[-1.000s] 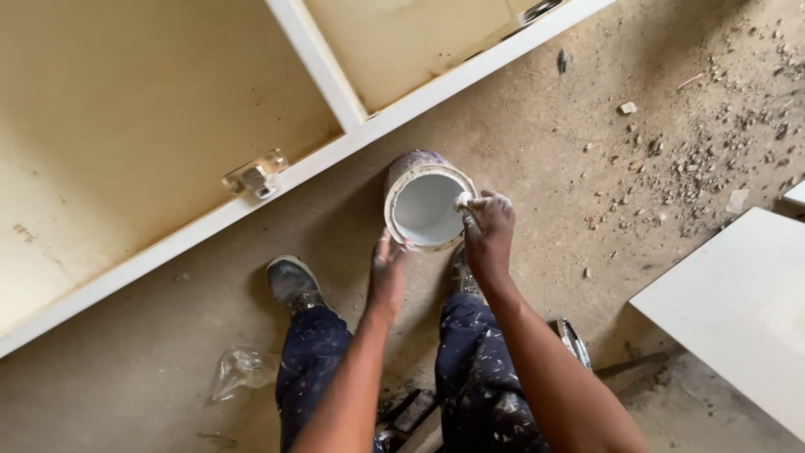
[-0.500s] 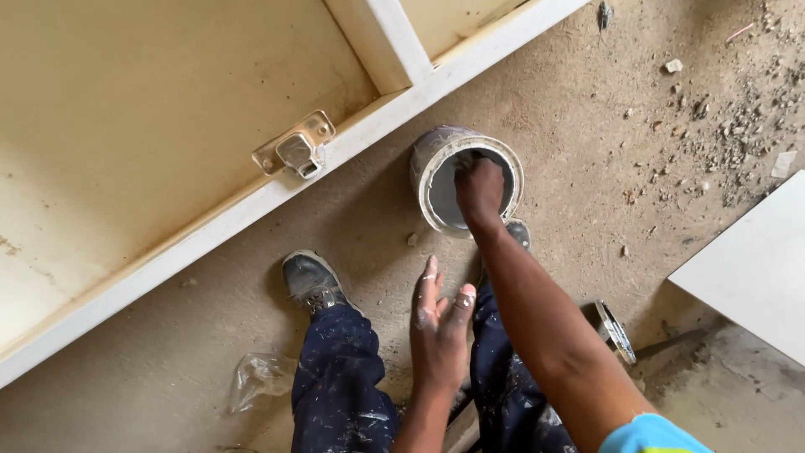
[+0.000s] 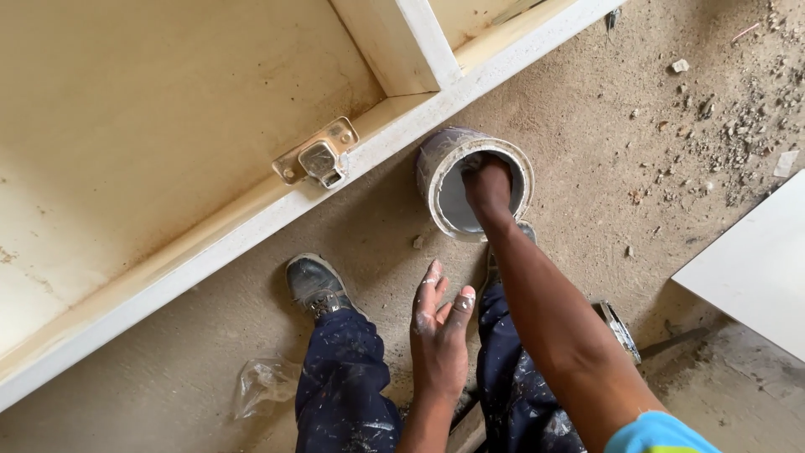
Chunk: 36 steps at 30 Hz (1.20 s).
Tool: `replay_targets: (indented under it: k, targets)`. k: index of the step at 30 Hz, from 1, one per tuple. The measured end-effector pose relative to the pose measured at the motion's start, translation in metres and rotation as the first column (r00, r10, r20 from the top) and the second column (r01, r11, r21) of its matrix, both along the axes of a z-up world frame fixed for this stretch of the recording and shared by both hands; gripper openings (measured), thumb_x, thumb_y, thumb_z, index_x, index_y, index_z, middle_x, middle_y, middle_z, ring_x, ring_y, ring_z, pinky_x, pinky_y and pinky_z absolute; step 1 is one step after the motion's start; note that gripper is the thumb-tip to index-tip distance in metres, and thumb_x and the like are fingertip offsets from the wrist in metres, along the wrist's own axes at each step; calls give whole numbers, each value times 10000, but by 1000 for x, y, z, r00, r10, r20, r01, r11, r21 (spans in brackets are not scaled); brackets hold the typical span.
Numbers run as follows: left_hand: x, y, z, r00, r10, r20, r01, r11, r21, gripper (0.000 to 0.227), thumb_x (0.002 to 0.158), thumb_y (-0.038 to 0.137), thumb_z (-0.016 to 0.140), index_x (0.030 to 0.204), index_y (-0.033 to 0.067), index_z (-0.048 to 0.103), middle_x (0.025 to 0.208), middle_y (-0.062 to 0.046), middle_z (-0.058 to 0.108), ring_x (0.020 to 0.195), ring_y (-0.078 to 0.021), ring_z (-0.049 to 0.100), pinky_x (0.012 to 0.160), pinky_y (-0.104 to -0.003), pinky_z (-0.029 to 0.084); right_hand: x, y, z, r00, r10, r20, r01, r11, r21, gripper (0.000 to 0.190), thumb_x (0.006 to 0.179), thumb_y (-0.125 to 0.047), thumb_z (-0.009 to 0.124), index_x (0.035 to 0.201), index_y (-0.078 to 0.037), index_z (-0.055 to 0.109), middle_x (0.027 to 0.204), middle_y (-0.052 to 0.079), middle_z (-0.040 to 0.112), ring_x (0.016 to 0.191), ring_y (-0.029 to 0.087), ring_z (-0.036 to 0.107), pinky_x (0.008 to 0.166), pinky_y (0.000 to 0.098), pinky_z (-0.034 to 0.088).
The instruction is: The person stirs white paint in a bucket using a wooden stick. They then pour the paint into a smaller container and add a powder from a brown paper bag, mixing the contents thoroughly with the stick.
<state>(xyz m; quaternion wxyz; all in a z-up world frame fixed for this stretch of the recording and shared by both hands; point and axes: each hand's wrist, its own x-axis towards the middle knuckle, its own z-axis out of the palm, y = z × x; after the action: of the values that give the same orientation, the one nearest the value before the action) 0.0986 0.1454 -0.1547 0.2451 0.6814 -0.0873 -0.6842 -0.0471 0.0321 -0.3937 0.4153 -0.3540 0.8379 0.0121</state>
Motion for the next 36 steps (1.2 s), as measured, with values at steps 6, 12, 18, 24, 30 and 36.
replay_targets:
  k: [6, 12, 18, 24, 30, 36]
  targets:
    - [8, -11, 2, 1000, 9, 23, -10, 998, 55, 785, 860, 513, 573, 1549, 167, 424, 1592, -146, 475, 1475, -225, 481, 1126, -421, 445, -1, -9, 101, 834, -388, 392, 333, 921, 203, 254, 1023, -181, 457, 1051, -18, 650, 848, 95, 643, 705, 178, 551, 609, 298, 447]
    - [8, -12, -3, 998, 70, -4, -70, 995, 73, 774, 854, 478, 604, 1545, 170, 438, 1576, -165, 497, 1471, -234, 491, 1143, -421, 426, -1, 5, 120, 788, -514, 339, 433, 854, 288, 212, 964, -4, 579, 1116, -47, 721, 862, 102, 672, 735, 167, 567, 630, 270, 454]
    - [11, -15, -3, 995, 97, 5, -97, 993, 66, 749, 860, 462, 593, 1529, 153, 459, 1582, -145, 505, 1463, -247, 504, 1143, -422, 434, 21, 15, 116, 912, -334, 240, 264, 923, 279, 90, 940, -76, 718, 865, -30, 733, 723, 80, 626, 625, 149, 503, 549, 281, 399]
    - [15, -16, 4, 994, 110, 22, -109, 994, -27, 686, 960, 399, 630, 1495, 9, 453, 1567, -280, 410, 1472, -433, 404, 1201, -540, 357, -9, 19, 73, 779, -431, 456, 317, 898, 306, 144, 859, -13, 591, 725, -36, 637, 524, 48, 421, 440, 111, 429, 381, 238, 287]
    - [15, -12, 1, 983, 183, 25, -182, 982, -46, 636, 958, 338, 642, 1465, -8, 476, 1544, -291, 442, 1456, -442, 424, 1190, -541, 385, -19, 5, 76, 790, -478, 384, 320, 856, 406, 125, 833, -131, 625, 726, -70, 602, 597, 58, 448, 545, 190, 559, 471, 312, 376]
    - [15, -12, -1, 974, 218, 57, -216, 976, -39, 600, 947, 284, 653, 1447, -14, 510, 1523, -273, 484, 1434, -417, 468, 1169, -495, 442, -16, 23, 48, 940, 61, 335, -131, 973, 192, 133, 831, -130, 680, 806, -30, 763, 631, 129, 632, 524, 169, 591, 471, 274, 442]
